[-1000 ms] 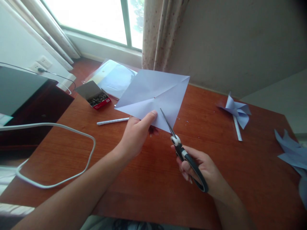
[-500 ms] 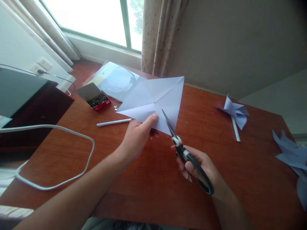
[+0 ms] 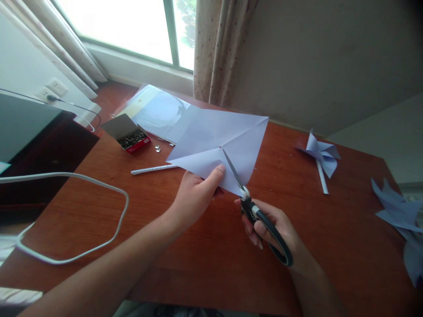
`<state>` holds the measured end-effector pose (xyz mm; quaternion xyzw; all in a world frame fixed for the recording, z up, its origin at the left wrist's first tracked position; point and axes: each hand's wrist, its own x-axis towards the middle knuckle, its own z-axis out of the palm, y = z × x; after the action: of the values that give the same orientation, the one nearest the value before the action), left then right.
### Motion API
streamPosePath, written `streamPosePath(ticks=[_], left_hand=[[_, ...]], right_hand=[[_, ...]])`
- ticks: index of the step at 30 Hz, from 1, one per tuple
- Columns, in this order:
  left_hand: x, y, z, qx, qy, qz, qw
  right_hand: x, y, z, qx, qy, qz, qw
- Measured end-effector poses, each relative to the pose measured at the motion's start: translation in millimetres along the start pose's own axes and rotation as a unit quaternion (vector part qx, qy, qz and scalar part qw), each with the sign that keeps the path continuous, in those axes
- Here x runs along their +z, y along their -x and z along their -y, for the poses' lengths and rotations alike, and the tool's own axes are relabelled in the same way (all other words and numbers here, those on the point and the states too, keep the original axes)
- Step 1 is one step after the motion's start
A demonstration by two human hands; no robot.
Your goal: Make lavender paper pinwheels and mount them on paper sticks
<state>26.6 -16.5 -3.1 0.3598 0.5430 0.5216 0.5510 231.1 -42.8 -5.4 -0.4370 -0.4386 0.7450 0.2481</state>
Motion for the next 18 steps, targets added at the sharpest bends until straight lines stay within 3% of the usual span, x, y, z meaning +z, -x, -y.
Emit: streamPosePath(ticks=[18], left_hand=[[2.8, 3.9, 0.0, -0.012, -0.010, 0.011, 1.000]], right_hand=[[-1.7, -1.3, -0.9, -0.010, 0.015, 0.005, 1.000]])
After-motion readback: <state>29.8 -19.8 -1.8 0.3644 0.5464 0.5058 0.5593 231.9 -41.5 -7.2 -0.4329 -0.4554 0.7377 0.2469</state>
